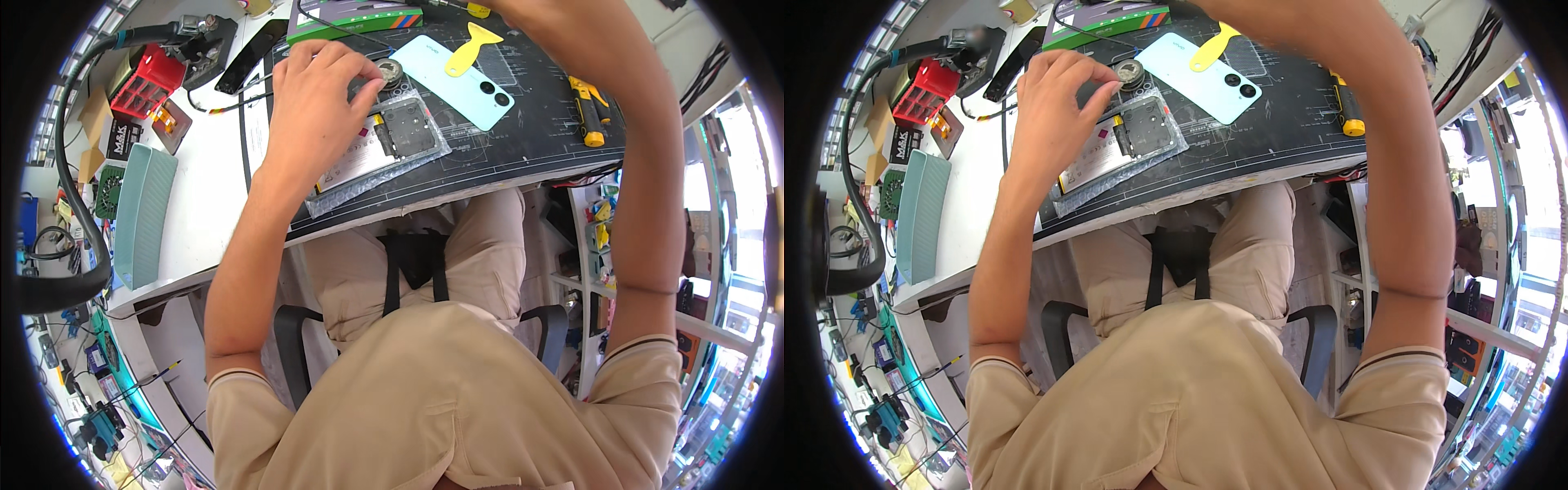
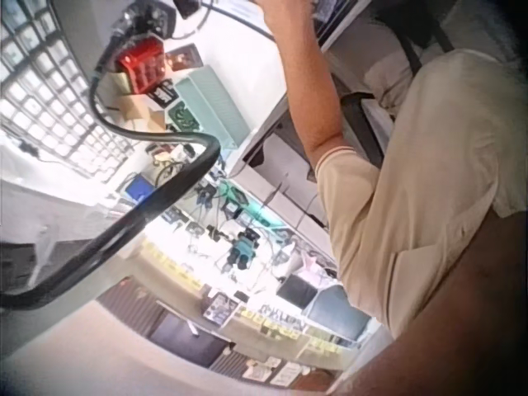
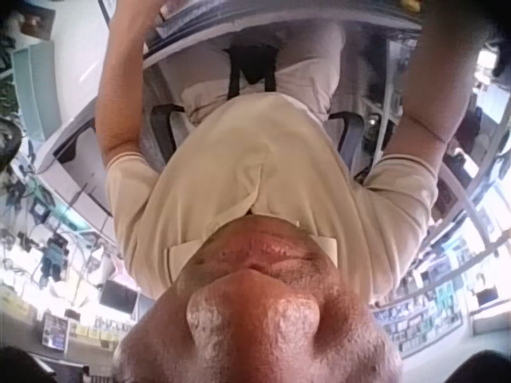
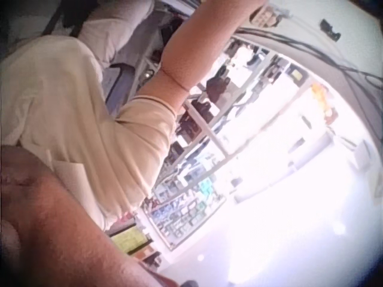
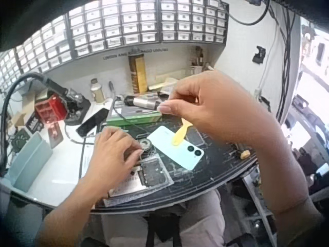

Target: The person uses a small screwdriver to remove screws from a disassembled smartphone chassis on a workbench. They repeatedly pick up and place screws, then handle a small circuit board and a light-blue phone back cover.

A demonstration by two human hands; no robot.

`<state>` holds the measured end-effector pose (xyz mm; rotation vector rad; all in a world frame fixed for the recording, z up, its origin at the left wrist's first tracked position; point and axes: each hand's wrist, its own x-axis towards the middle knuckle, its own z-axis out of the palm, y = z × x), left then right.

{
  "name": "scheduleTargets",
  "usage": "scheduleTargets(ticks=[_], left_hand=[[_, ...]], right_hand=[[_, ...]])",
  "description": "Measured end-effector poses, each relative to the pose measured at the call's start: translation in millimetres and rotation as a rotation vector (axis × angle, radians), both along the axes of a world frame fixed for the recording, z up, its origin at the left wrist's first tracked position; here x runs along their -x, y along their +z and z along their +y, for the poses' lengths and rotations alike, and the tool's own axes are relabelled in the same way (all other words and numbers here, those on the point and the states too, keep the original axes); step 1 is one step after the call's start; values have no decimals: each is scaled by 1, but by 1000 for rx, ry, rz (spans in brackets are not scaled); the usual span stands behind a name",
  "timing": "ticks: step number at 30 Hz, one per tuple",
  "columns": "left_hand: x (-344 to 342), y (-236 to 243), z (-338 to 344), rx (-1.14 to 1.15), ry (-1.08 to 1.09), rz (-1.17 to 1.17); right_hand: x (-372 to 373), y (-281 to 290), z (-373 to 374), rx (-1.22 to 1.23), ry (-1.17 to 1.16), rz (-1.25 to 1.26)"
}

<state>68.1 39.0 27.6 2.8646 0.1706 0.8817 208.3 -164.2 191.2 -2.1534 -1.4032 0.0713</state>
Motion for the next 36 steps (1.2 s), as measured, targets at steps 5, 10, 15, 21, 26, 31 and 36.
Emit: scheduleTargets(ticks=[5, 10, 15, 21, 26, 31, 36], left_hand=[[-14, -2, -7, -83, 32, 46], [-22, -6, -15, -80, 108, 76], [-22, -5, -19, -90, 110, 54], [1, 18, -25, 1290, -101, 10], [25, 25, -43, 1679, -529, -193], [39, 27, -48, 1787, -639, -257], [45, 28, -50, 1738, -673, -314]], right_hand=[[-29, -74, -39, -150, -109, 43], [-31, -95, -67, -151, -205, 120], [-28, -102, -74, -196, -181, 234], [-13, -105, -56, -318, -18, 289], [18, -89, -44, -440, 104, 212], [30, -88, -31, -548, 185, 141], [43, -81, -28, -551, 181, 174]])
